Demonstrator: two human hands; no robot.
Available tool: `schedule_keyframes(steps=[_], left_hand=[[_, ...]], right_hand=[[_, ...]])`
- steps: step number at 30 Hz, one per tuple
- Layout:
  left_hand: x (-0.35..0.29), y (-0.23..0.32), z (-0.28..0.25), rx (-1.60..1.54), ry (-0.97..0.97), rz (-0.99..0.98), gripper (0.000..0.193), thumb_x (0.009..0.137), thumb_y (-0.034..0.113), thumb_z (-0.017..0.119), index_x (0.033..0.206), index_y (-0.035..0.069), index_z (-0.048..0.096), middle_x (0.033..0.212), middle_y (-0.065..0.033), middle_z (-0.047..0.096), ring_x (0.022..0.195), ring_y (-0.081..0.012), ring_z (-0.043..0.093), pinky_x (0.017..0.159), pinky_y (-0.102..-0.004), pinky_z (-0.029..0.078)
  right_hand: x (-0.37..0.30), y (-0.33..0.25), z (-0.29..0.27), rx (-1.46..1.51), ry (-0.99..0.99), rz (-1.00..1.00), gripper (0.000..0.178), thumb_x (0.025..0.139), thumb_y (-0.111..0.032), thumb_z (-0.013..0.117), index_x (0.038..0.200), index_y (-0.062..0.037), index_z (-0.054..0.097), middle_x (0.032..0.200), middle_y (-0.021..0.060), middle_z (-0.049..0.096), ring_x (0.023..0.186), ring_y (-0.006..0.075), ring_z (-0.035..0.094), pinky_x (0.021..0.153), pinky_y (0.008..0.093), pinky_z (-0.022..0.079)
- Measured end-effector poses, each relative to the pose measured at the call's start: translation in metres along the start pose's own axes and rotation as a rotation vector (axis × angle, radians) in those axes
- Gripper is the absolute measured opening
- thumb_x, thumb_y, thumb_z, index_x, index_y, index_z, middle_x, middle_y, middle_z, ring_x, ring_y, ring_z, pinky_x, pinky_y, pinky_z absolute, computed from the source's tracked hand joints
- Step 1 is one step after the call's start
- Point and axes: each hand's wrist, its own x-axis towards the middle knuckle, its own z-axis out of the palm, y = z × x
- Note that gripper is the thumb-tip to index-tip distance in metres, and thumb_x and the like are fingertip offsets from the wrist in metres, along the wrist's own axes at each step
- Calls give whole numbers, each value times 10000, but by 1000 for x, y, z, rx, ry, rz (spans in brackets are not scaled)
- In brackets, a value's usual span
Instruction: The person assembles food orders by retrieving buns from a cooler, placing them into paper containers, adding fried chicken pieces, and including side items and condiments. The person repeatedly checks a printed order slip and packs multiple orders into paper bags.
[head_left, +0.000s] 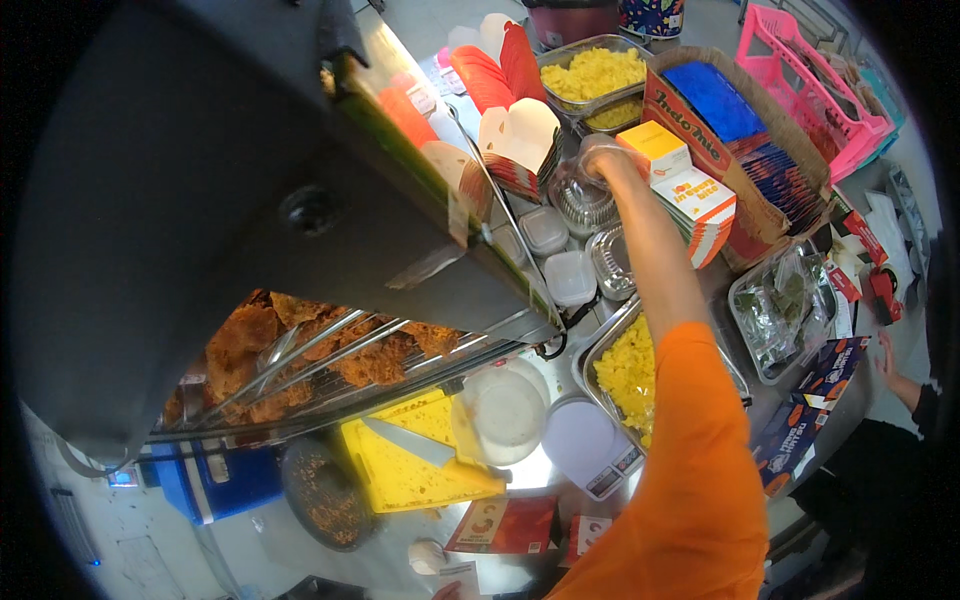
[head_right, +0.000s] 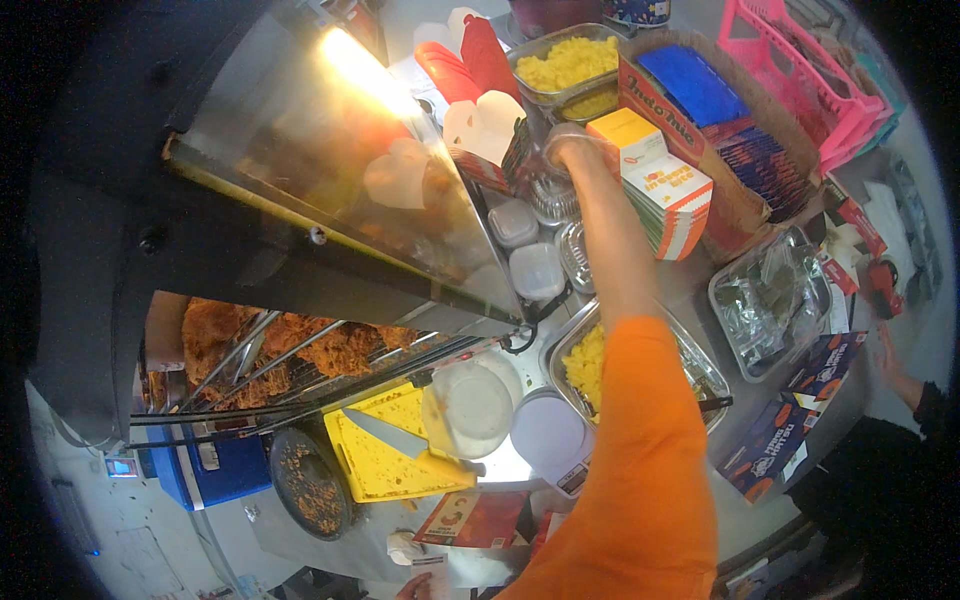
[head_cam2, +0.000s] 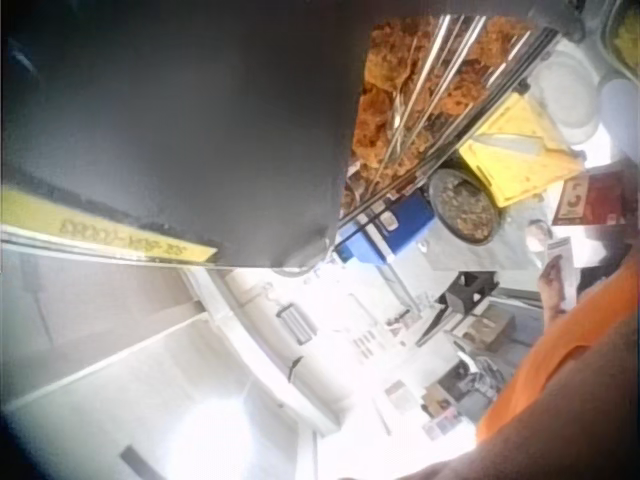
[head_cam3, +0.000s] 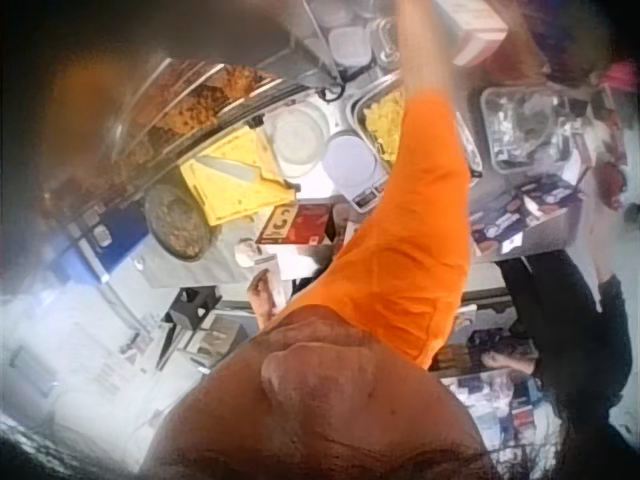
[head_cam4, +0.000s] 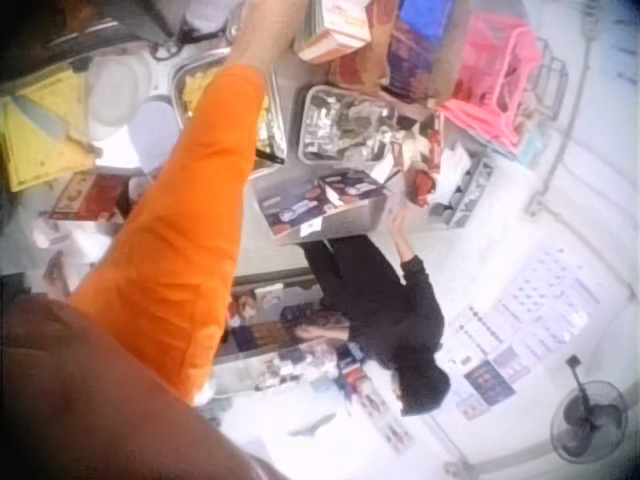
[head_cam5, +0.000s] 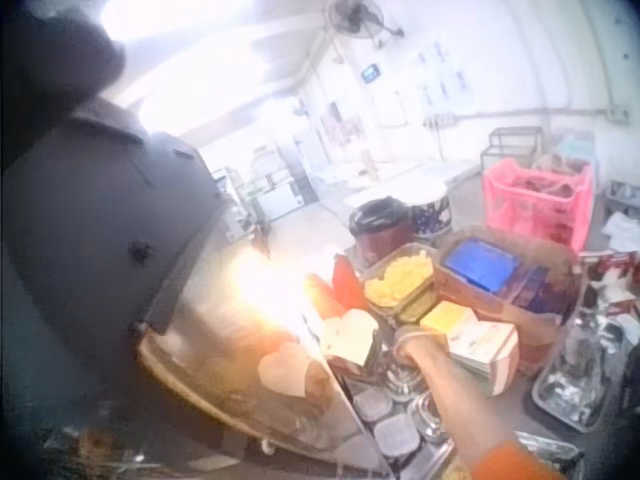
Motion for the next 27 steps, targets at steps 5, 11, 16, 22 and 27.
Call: schedule_keyframes(steps=[5,11,16,22,27], left_hand=[[5,17,5,81,-30,36,278,983,137,549,1140,-9,727,982,-108,731,891,-183,628,826,-321,512],[6,22,5,67,-49,67,282,981,120,535,1135,-20,724,1041,-158,740,965,-222,661,887,-335,517],[5,16,1,72,-35,-32,284,991,134,547,1159,-22,715,1068,-161,737,969,-219,661,888,-333,518],[11,3,8,46,-90,65,283,996,147,562,1176,-15,709,1082,-152,736,953,-193,653,867,-320,516],[17,3,3,1,-107,88,292,992,148,549,1169,-24,706,1040,-133,737,950,-196,646,839,-327,518]], right_hand=[[-20,9,1,23,67,-34,303,847,-196,696,1063,12,741,1136,245,701,1095,364,688,870,451,534],[-46,6,-16,234,193,90,316,887,-147,604,1147,5,697,1243,223,671,1144,356,666,906,457,519],[-19,8,-7,264,195,61,326,908,-132,518,1170,-54,696,1261,186,667,1162,312,660,902,423,524],[-21,25,-28,98,157,-243,152,915,-139,612,819,-29,653,872,149,710,726,255,654,648,389,515],[-54,77,-18,872,-42,-334,341,955,-356,571,834,-60,690,753,85,658,691,203,593,644,377,472]])
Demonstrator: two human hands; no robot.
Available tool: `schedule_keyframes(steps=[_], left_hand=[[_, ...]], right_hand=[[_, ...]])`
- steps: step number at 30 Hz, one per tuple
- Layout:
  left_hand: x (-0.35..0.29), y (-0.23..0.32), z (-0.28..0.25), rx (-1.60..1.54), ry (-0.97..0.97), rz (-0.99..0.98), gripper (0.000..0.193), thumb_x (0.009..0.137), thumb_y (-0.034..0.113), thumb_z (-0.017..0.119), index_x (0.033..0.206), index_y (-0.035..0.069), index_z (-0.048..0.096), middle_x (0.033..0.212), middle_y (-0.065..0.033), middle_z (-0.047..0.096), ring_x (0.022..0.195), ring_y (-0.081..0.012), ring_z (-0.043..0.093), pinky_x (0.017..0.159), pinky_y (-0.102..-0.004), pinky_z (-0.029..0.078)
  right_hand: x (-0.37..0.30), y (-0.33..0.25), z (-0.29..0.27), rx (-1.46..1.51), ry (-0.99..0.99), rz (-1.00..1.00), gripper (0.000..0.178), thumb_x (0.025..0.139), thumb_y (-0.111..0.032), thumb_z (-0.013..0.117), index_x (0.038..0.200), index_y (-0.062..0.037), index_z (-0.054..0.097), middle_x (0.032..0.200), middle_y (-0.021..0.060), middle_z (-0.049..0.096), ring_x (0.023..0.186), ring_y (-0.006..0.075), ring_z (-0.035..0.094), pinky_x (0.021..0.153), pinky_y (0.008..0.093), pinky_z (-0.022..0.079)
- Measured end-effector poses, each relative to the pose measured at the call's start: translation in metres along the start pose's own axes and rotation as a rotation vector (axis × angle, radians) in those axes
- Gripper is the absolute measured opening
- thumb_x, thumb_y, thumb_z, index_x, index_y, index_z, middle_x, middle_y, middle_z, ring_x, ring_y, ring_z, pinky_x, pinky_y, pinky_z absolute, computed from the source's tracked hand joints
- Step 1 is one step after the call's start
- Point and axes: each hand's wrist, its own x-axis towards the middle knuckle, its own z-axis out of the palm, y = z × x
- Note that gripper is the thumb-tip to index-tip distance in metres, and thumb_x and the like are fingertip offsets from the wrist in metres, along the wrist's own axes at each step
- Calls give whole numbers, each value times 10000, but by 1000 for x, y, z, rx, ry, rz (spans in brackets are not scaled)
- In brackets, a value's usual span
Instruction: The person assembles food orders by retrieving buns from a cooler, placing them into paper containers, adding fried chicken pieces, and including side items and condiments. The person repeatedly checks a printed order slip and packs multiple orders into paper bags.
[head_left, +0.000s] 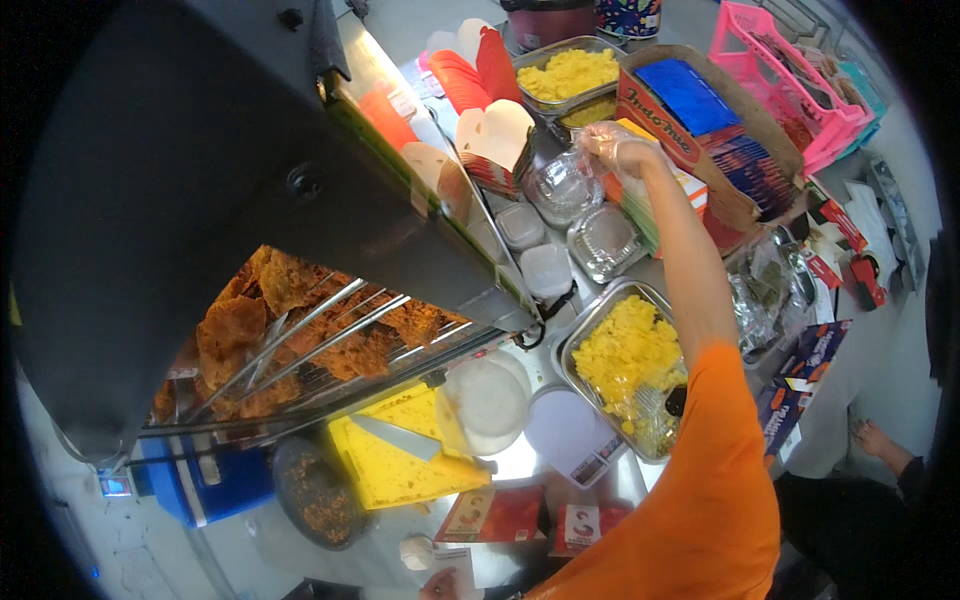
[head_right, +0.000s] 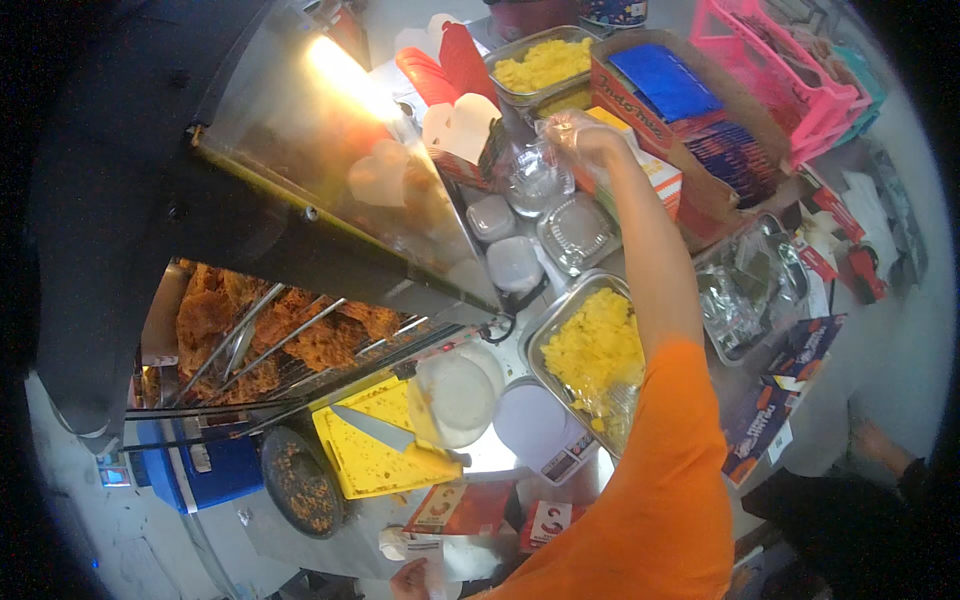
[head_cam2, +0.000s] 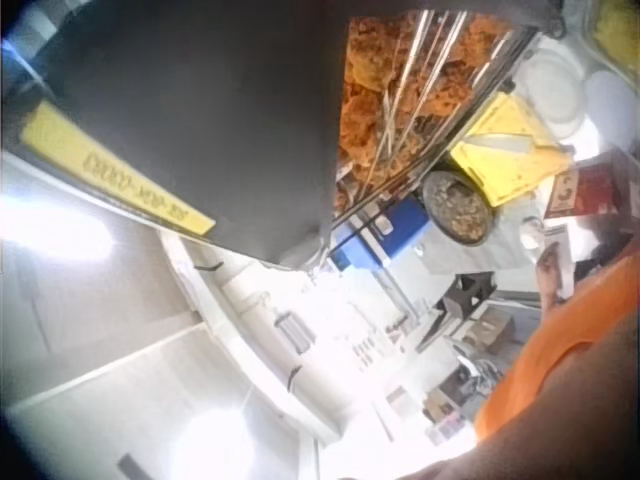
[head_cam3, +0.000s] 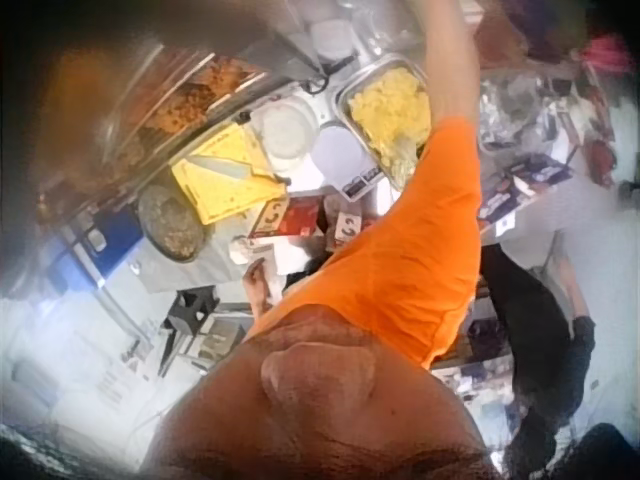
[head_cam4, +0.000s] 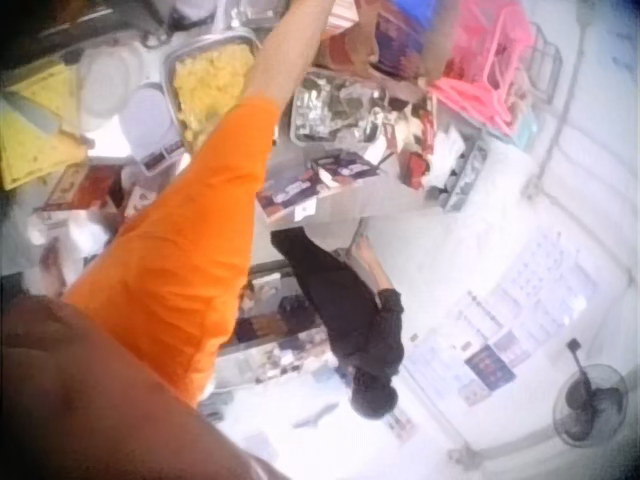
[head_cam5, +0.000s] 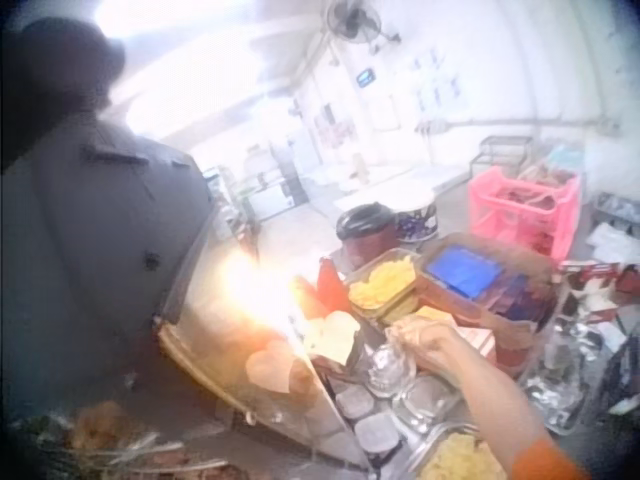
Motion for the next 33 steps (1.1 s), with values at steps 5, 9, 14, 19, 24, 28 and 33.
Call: schedule_keyframes(steps=[5,9,14,19,24,28,33], left_hand=[[12,-9,7,73,-2,225,234,922,51,566,1052,-54,730,936,-146,730,870,-193,657,806,-323,519],[6,-1,0,-23,0,182,246,932,59,560,1070,-56,729,966,-171,738,893,-201,671,808,-327,523],[3,-11,-13,-44,24,257,269,952,79,539,1094,-47,730,1026,-179,746,975,-210,682,879,-330,520],[-16,11,-38,-116,-271,167,307,1016,230,581,1139,-4,736,1037,-136,762,980,-195,701,870,-336,546],[-28,21,-77,-735,-581,290,671,1035,560,427,1369,-1,585,1433,-129,561,1307,-232,505,1154,-397,303],[-9,-31,-121,-304,-160,319,389,915,64,628,1299,0,630,1232,-136,679,1111,-139,602,967,-307,481],[45,-204,-139,83,371,176,255,911,166,629,1066,-11,728,913,-211,740,793,-375,723,746,-420,564]], right_hand=[[-73,-32,35,-379,79,-35,578,941,-560,621,1113,-17,720,1013,151,726,1003,215,662,880,332,511],[-77,-74,12,-441,-204,144,478,943,-482,661,1088,-31,723,1074,140,730,983,201,674,872,335,519],[-125,-113,-26,215,221,-147,346,971,-353,653,1121,-49,720,1066,98,699,950,176,663,857,333,527],[-336,-232,75,-469,285,-303,209,964,-234,619,1037,-42,655,933,56,628,918,209,605,840,343,486],[-482,-257,323,-481,-372,-822,161,821,-238,708,889,-109,638,831,25,571,831,208,588,775,354,479],[-515,-221,491,-355,-711,-1101,144,831,-197,695,919,-86,665,917,67,610,911,250,607,827,376,485],[-497,-141,608,-308,-369,-284,535,848,-336,724,1301,-86,587,1247,220,600,1156,386,595,957,462,514]])
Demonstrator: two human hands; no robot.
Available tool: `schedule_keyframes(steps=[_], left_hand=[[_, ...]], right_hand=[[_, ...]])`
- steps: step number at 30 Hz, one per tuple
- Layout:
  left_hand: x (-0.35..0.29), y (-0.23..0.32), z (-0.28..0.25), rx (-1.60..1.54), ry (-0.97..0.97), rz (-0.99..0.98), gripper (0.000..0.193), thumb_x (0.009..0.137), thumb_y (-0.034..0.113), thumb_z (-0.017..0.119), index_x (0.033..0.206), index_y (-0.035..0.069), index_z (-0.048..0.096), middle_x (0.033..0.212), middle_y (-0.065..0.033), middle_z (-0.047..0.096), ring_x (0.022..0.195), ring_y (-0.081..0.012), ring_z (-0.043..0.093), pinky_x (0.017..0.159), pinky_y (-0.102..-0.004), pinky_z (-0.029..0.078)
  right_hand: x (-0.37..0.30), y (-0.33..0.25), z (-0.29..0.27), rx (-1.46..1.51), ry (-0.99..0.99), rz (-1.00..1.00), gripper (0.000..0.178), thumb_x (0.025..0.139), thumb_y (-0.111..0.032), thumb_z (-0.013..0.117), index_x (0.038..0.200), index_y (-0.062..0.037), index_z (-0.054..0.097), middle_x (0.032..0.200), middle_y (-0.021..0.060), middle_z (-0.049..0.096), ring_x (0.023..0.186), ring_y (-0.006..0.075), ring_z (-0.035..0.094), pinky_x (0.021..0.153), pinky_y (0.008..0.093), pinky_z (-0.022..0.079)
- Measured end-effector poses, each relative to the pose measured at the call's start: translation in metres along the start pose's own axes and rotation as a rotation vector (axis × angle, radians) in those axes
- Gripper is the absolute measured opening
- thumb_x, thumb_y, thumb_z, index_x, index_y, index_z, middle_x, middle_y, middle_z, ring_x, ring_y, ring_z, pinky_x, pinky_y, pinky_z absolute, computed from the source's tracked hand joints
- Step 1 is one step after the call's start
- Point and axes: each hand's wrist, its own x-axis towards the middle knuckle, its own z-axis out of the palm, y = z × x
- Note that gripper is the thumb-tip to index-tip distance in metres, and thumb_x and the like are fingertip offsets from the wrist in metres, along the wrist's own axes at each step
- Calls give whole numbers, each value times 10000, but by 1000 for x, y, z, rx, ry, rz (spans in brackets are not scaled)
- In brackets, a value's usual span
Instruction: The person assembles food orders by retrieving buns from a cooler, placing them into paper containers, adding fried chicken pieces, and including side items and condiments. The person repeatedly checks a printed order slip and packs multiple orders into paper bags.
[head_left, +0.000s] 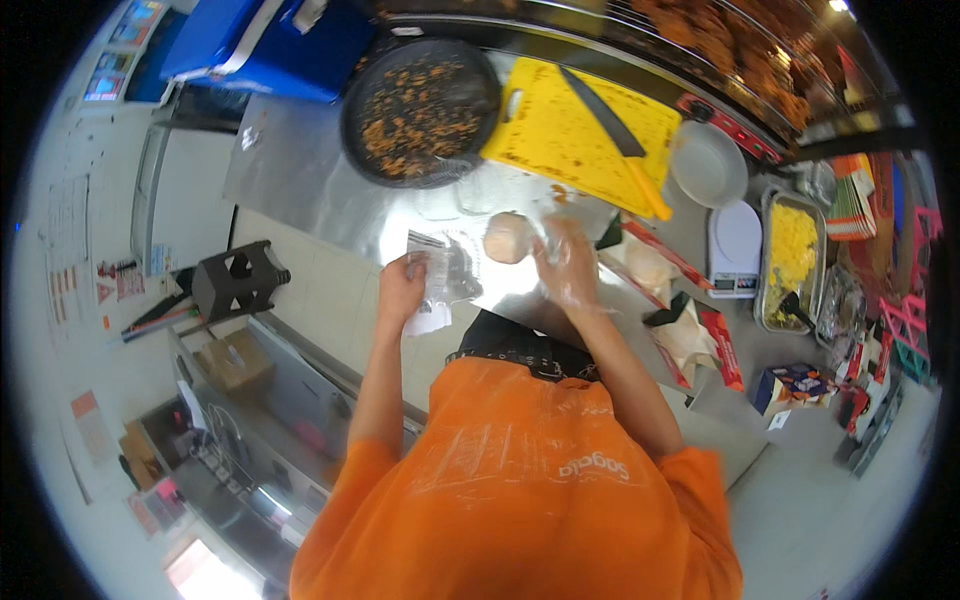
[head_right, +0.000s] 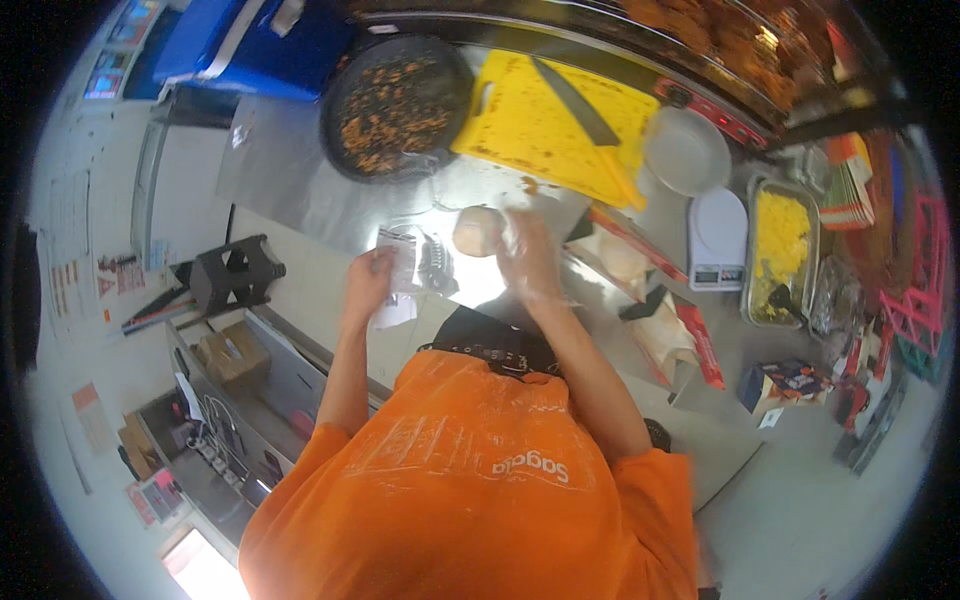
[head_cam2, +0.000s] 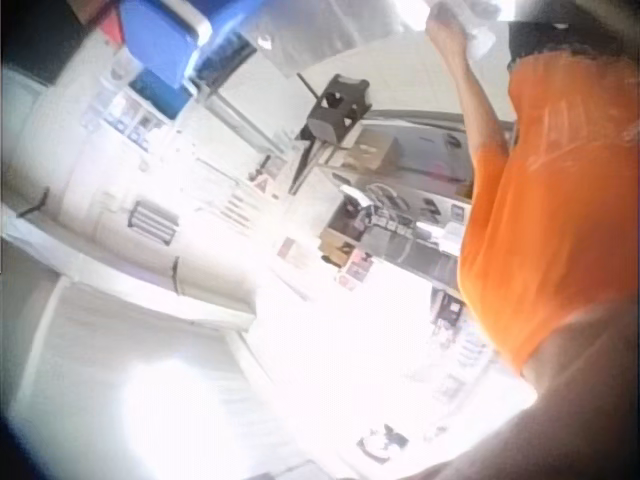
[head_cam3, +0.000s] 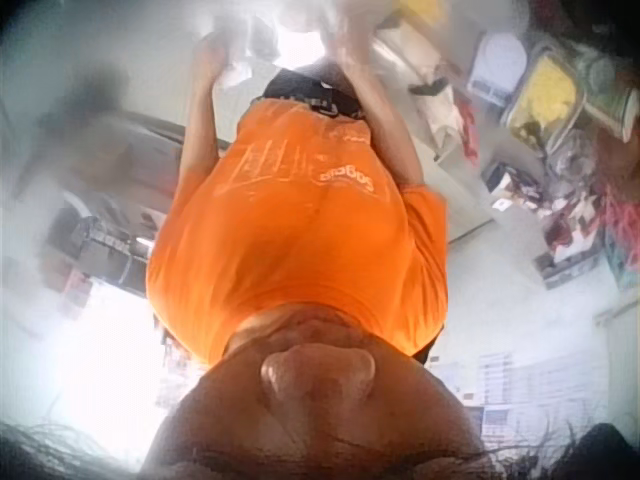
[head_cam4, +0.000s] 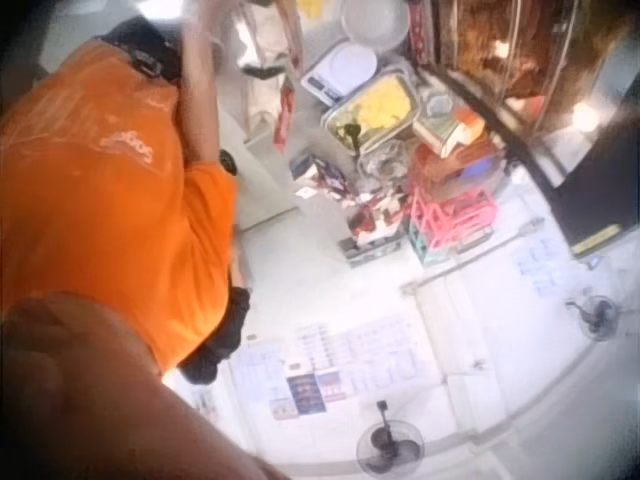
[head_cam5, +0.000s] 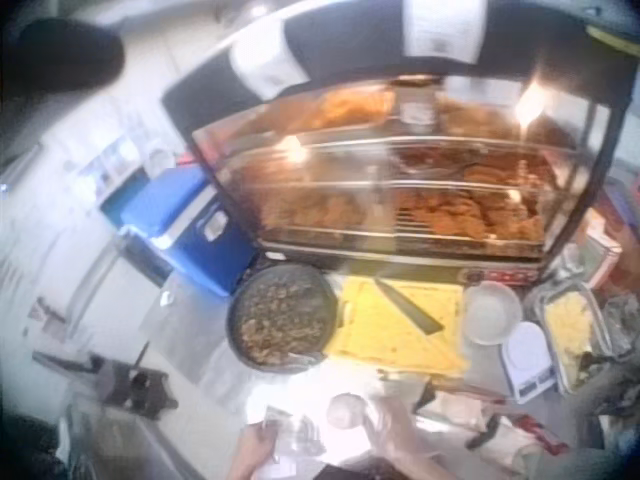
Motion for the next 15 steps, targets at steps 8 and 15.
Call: schedule_keyframes(steps=[8,15], left_hand=[[44,-52,23,373,-108,-115,449,901,376,619,831,-54,728,810,-286,701,781,-440,710,739,-482,582],[46,2,67,342,-393,149,398,924,393,606,961,14,724,903,-240,723,843,-408,720,777,-507,571]], right_hand=[[20,-20,95,-554,-177,291,821,769,-418,767,1476,-157,443,1490,227,413,1229,408,559,1033,453,486],[-13,-19,34,-103,-251,393,575,786,-295,726,1308,-121,557,1214,230,610,1215,381,545,1014,477,465]])
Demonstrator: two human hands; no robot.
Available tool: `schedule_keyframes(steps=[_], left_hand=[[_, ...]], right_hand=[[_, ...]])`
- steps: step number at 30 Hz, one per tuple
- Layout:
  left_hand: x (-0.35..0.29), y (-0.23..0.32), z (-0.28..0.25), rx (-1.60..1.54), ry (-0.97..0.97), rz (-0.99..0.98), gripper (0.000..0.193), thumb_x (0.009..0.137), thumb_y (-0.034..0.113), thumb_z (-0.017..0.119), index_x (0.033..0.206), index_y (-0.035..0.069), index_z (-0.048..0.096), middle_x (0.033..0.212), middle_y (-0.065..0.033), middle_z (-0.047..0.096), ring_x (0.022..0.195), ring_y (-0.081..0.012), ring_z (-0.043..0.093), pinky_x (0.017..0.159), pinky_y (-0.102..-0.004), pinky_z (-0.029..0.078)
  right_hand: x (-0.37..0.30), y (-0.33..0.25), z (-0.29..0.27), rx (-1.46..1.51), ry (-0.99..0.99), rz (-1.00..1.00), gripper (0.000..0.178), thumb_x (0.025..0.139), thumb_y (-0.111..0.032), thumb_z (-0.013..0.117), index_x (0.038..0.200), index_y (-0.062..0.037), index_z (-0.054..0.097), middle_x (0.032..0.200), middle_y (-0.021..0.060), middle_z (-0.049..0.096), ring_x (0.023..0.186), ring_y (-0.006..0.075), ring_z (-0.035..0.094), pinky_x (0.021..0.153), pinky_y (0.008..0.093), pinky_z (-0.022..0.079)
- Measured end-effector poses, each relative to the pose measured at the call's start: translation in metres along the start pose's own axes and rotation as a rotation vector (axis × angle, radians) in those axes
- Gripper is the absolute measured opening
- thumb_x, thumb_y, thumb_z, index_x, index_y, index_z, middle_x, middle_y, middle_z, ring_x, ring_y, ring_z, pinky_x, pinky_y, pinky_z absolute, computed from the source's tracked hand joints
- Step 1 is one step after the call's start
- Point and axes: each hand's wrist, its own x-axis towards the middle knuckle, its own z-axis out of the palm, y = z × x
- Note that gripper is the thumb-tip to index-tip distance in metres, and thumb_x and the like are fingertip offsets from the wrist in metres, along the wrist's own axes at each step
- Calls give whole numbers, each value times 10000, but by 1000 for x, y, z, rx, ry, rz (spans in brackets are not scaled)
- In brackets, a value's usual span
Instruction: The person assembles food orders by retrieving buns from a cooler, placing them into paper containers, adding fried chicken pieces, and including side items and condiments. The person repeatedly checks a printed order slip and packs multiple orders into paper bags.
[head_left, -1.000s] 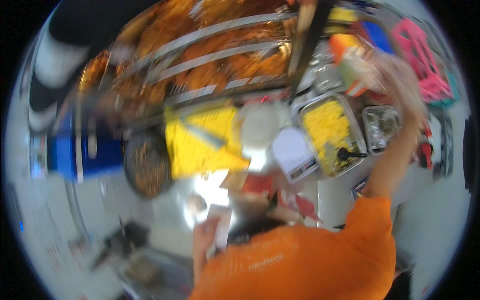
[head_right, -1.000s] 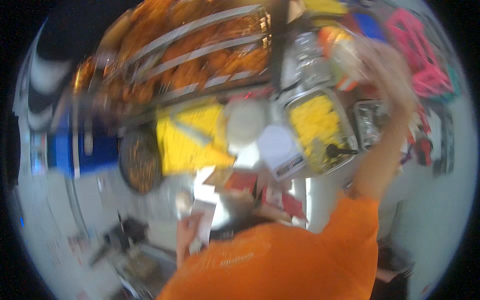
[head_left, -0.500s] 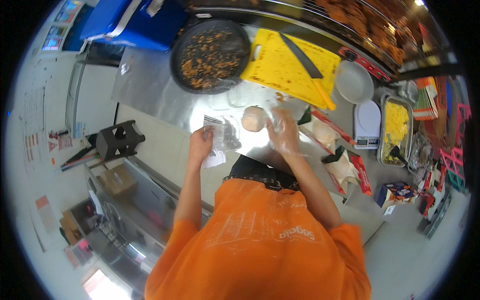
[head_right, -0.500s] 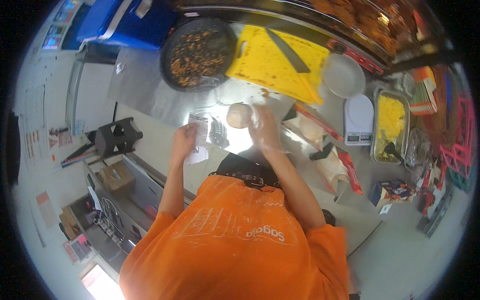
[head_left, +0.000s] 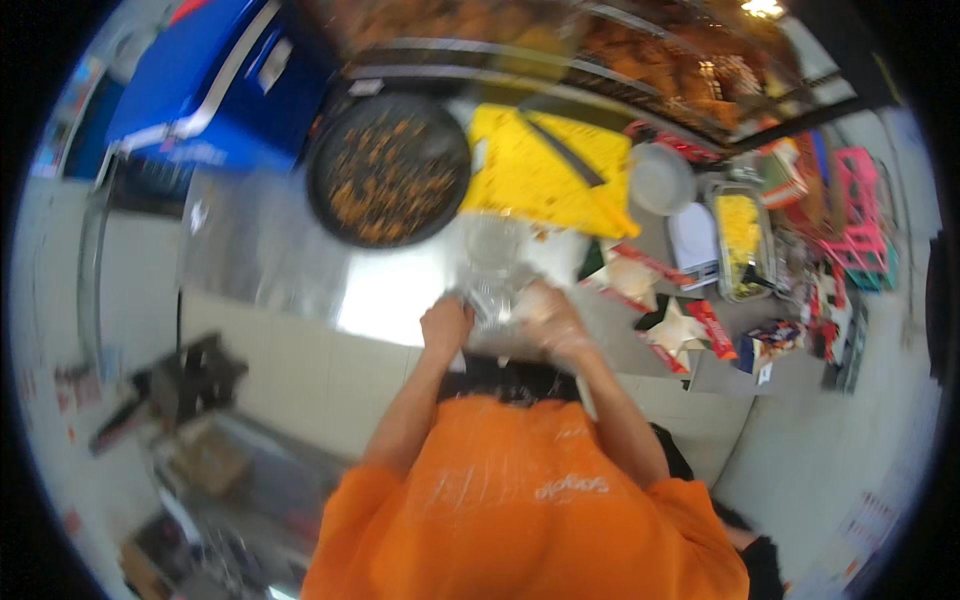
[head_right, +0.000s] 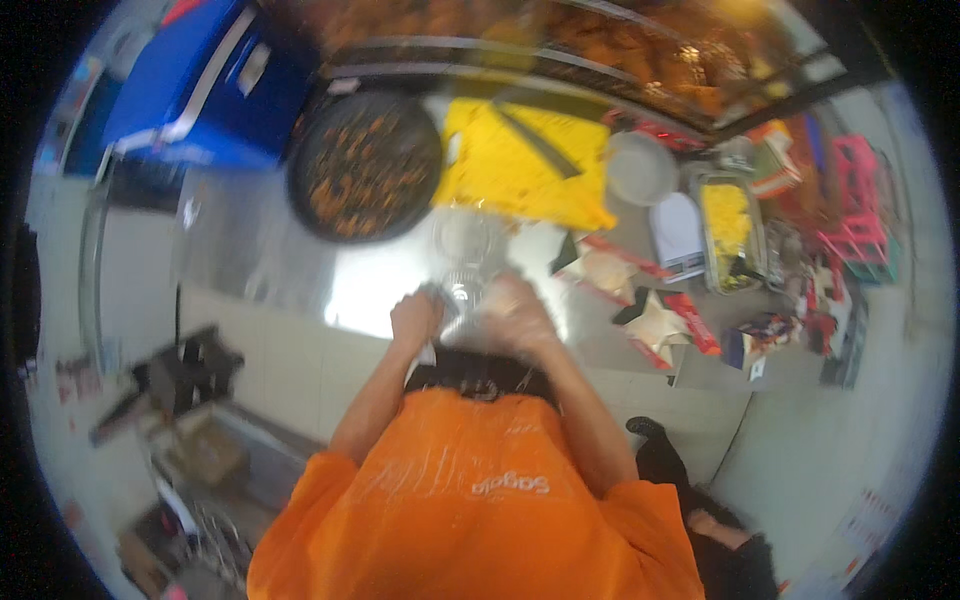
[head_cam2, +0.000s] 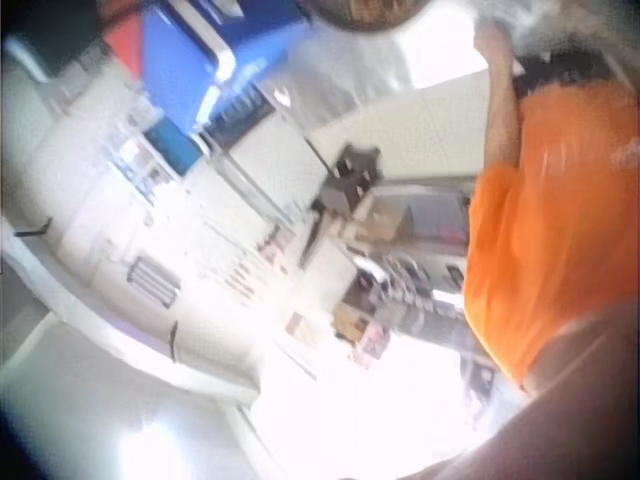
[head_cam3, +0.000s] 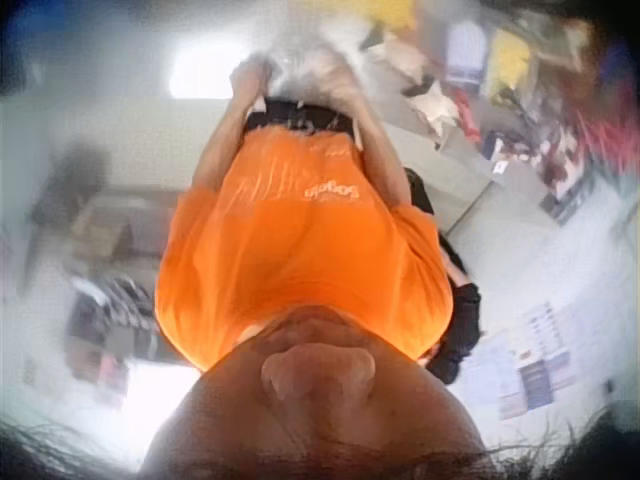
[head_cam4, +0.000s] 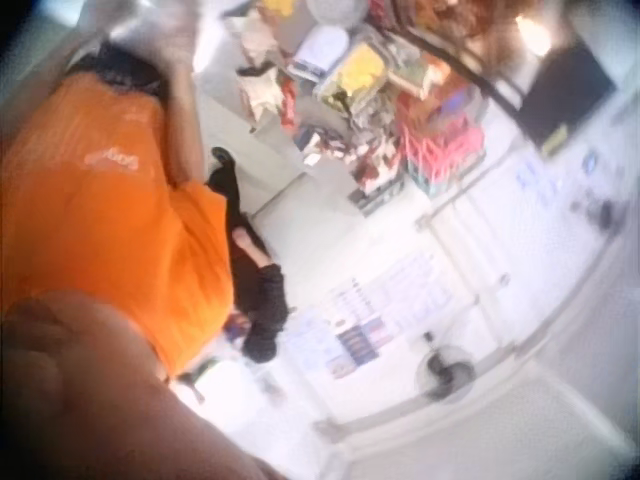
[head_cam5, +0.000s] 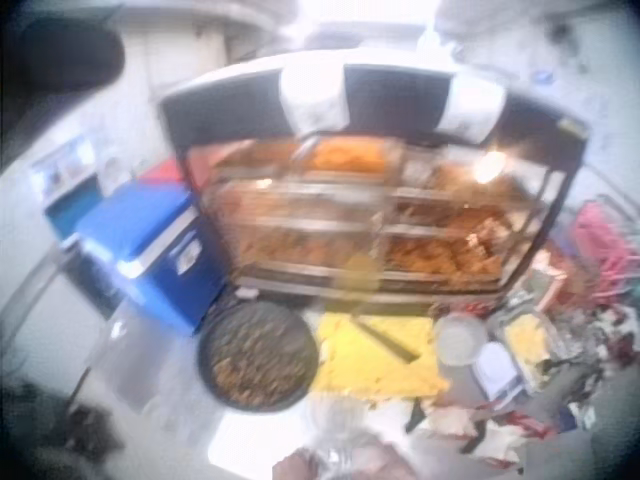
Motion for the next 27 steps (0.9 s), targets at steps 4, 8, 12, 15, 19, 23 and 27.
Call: schedule_keyframes(steps=[4,8,12,15,19,23,27], left_hand=[[18,34,31,-49,-60,359,330,930,326,594,977,12,682,950,-228,684,894,-414,673,807,-505,538],[29,33,28,-93,-78,630,301,939,284,591,898,9,708,945,-217,676,905,-403,666,838,-483,531],[20,-1,7,-277,-186,552,264,954,263,612,978,41,752,993,-235,692,965,-399,665,901,-449,529],[2,-16,-78,-710,-154,170,407,831,58,773,1232,67,706,1225,-135,709,1165,-225,644,988,-350,510],[2,-10,-196,-1051,164,211,705,804,-94,719,1461,1,479,1485,-112,505,1244,-173,563,1015,-310,499],[8,-17,-273,-1198,246,386,924,709,-116,704,1543,-26,316,1554,-158,393,1399,-241,412,1139,-367,352],[11,-59,-310,-1272,221,418,986,696,-103,708,1573,44,281,1530,-156,405,1349,-242,453,1093,-369,391]], right_hand=[[-20,-31,9,-151,158,90,500,837,-227,671,1305,-99,553,1357,277,501,1203,475,518,1000,525,477],[-24,8,52,-400,329,9,552,906,-181,578,1421,-27,459,1429,367,404,1284,514,464,1019,532,471],[-7,-17,1,-257,108,-31,600,872,-147,602,1434,8,458,1383,343,483,1333,496,446,1071,522,434],[51,-51,-71,-312,600,-338,558,865,-153,633,1386,8,513,1346,285,545,1302,447,495,1076,516,430],[163,-145,-224,-946,1084,-603,508,904,-156,576,1405,-83,535,1386,142,556,1267,337,540,1056,562,426],[199,-135,-293,-1563,862,-604,449,910,-155,537,1345,-46,556,1389,135,542,1390,299,434,1134,532,340],[185,-79,-322,-1384,826,-449,539,877,-200,606,1410,-172,540,1417,99,550,1369,282,464,1132,500,351]])
